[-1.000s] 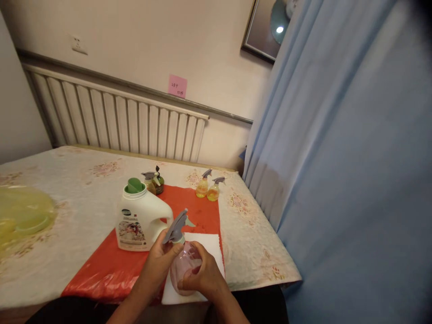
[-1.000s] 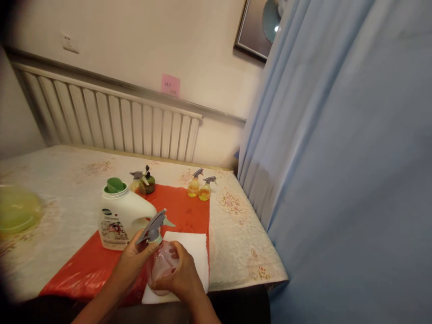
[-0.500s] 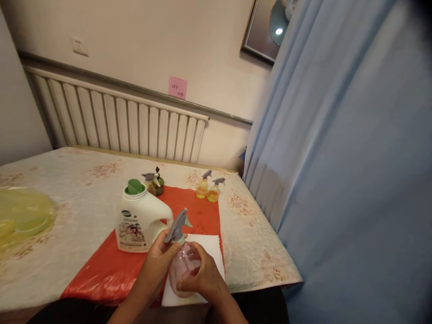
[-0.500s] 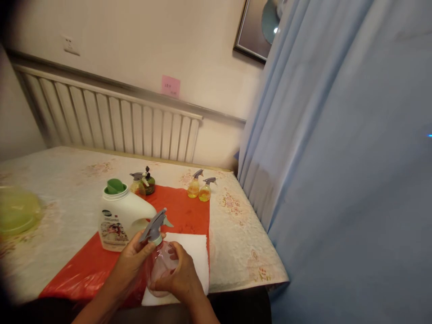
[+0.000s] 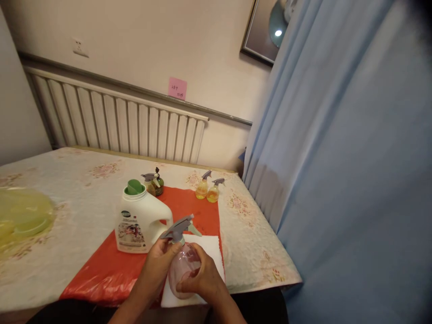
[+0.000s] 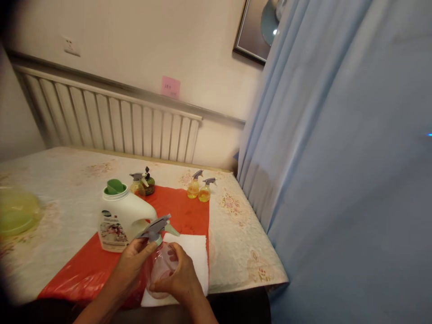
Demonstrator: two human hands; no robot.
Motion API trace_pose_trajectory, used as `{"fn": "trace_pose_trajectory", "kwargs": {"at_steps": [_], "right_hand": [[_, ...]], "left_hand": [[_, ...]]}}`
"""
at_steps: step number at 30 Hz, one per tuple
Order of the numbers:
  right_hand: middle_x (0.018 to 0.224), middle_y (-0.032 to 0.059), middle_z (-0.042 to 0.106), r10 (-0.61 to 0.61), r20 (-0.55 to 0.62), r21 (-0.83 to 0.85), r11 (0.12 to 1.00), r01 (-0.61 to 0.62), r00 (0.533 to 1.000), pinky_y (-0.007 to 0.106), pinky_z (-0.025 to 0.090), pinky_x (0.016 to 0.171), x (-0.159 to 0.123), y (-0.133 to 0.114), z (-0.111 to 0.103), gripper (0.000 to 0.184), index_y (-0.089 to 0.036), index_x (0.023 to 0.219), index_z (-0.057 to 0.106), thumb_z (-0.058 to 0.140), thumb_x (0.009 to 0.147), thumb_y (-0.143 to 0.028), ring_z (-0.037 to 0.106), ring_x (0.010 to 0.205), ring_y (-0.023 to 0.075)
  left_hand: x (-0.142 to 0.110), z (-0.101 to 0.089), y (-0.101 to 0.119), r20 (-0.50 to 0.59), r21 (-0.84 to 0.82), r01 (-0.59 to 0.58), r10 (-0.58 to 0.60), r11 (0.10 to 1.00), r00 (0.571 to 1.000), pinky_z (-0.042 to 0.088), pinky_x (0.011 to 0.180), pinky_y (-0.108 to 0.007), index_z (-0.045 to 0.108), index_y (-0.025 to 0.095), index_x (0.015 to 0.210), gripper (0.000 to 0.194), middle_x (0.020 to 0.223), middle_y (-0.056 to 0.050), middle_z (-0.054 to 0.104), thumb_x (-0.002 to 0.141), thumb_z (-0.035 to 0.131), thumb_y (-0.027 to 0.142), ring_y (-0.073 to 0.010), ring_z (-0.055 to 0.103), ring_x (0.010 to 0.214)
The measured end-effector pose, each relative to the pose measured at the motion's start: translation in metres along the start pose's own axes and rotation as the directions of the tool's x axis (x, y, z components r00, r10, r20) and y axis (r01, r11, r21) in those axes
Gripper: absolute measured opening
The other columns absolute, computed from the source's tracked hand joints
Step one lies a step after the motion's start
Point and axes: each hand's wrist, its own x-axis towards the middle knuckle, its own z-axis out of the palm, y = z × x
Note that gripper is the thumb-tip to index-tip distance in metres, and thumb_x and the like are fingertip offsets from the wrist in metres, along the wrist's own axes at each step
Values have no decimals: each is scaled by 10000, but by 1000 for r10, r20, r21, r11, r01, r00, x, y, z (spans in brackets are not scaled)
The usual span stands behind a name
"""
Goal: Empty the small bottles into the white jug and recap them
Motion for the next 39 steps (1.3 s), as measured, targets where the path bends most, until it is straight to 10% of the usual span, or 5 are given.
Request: {"fn": "trace_pose_trajectory", "kwargs": {"at_steps": [19, 33, 39], "right_hand": [[1061, 13, 624, 11, 20, 17, 1000, -11, 1000, 253, 512, 637, 1, 0, 0, 891, -274, 1269, 541, 848, 440, -166, 600, 912, 214], [1162, 91, 619, 30, -72, 174, 985, -17, 997, 315, 559, 695, 26, 7, -4, 827, -208, 1246, 535, 772, 459, -118, 603, 1060, 285], [985, 55, 701, -45, -199, 74, 995, 61, 979, 369, 537, 831, 89, 1, -21, 520, -171, 1043, 626, 774, 545, -180, 657, 941, 262]], "left_hand": [[10, -10, 8, 178, 61, -69, 57, 996, 982, 452, 884, -278, 664, 188, 1027, 265, 991, -29, 699, 808, 684, 335, -204, 604, 963], [14, -27, -16, -30, 201, -18, 24, 979, 999, 449, 966, -338, 631, 212, 1115, 517, 1180, -73, 674, 691, 770, 472, -278, 576, 1158], [20, -69, -61, 355, 72, 239, -248, 968, 901, 416, 623, -277, 661, 194, 975, 564, 716, -6, 662, 636, 767, 632, -153, 587, 654]]}}
